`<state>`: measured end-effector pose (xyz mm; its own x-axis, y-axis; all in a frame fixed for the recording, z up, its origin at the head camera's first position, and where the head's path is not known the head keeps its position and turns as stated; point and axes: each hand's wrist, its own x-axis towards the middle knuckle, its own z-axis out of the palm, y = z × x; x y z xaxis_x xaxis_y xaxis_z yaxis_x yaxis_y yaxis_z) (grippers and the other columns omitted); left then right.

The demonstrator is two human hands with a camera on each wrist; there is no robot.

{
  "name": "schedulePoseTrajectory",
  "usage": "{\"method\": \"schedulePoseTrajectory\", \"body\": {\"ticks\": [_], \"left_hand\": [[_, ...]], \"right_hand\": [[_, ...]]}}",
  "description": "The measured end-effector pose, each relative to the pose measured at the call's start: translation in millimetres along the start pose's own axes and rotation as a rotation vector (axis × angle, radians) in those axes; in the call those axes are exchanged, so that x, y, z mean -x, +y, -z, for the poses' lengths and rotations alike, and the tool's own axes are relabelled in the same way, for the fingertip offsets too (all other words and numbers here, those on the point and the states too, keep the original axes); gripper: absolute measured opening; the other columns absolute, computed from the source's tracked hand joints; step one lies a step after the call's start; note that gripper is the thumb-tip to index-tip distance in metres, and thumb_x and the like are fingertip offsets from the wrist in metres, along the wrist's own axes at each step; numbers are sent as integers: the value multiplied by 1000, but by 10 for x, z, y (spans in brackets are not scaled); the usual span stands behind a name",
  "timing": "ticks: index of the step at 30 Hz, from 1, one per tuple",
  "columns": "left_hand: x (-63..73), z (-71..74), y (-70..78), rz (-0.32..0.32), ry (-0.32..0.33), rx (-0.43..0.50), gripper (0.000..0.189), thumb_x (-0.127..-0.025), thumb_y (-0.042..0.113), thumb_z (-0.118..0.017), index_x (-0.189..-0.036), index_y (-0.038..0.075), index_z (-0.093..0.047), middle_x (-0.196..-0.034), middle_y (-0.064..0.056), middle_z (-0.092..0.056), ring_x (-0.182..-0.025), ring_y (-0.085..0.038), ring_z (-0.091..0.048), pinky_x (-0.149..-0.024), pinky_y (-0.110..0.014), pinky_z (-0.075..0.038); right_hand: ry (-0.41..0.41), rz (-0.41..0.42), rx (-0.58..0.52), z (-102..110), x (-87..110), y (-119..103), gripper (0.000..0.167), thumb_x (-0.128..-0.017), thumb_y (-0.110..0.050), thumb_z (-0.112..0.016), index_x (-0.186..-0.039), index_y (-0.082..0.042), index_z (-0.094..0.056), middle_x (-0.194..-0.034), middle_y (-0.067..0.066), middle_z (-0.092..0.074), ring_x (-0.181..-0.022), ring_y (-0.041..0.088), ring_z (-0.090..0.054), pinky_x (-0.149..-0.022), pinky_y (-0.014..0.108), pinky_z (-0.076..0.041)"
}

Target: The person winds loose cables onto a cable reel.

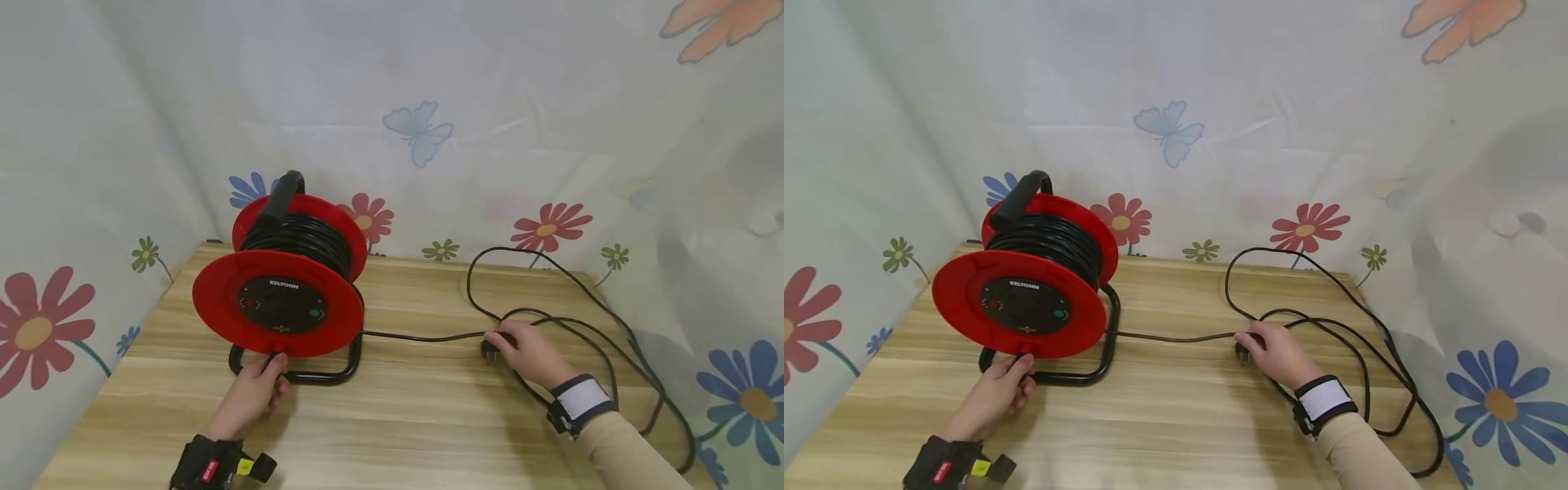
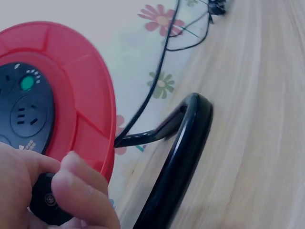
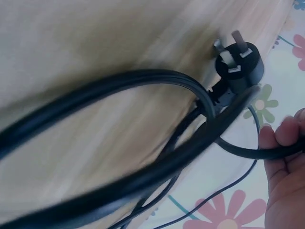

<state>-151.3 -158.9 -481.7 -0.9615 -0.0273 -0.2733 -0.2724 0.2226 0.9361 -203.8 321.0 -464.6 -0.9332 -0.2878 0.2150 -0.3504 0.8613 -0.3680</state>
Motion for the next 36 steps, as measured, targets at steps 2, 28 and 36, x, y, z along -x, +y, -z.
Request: {"method": "schedulePoseTrajectory", "body": {"ticks": [2, 28, 36], "left_hand": [[-5, 23, -21, 24, -2, 40, 39, -102, 37, -47, -100, -1, -51, -70, -6, -53, -56, -16, -46, -49, -27, -39], [111, 500, 167, -230, -187, 962, 29, -107, 32, -31, -97, 7, -43, -65, 2, -25, -51, -12, -19, -51, -26, -11], [127, 480, 186, -247, -165, 1003, 29, -107, 31, -32, -95, 7, -44, -63, 3, -25, -49, -12, -19, -51, -26, -9]], "right_hand": [[1, -13, -5, 2, 13, 2, 35, -95, -49, -55, -76, -19, -54, -64, -7, -43, -54, 9, -41, -52, 28, -35], [-23, 11, -25, -3, -57, -200, 35, -97, -45, -55, -72, -21, -49, -63, -7, -42, -55, 9, -41, -50, 28, -35], [2, -14, -43, 128, -68, -67, 48, -94, -53, -54, -62, -18, -46, -56, -7, -38, -51, 10, -39, -50, 28, -33]]}}
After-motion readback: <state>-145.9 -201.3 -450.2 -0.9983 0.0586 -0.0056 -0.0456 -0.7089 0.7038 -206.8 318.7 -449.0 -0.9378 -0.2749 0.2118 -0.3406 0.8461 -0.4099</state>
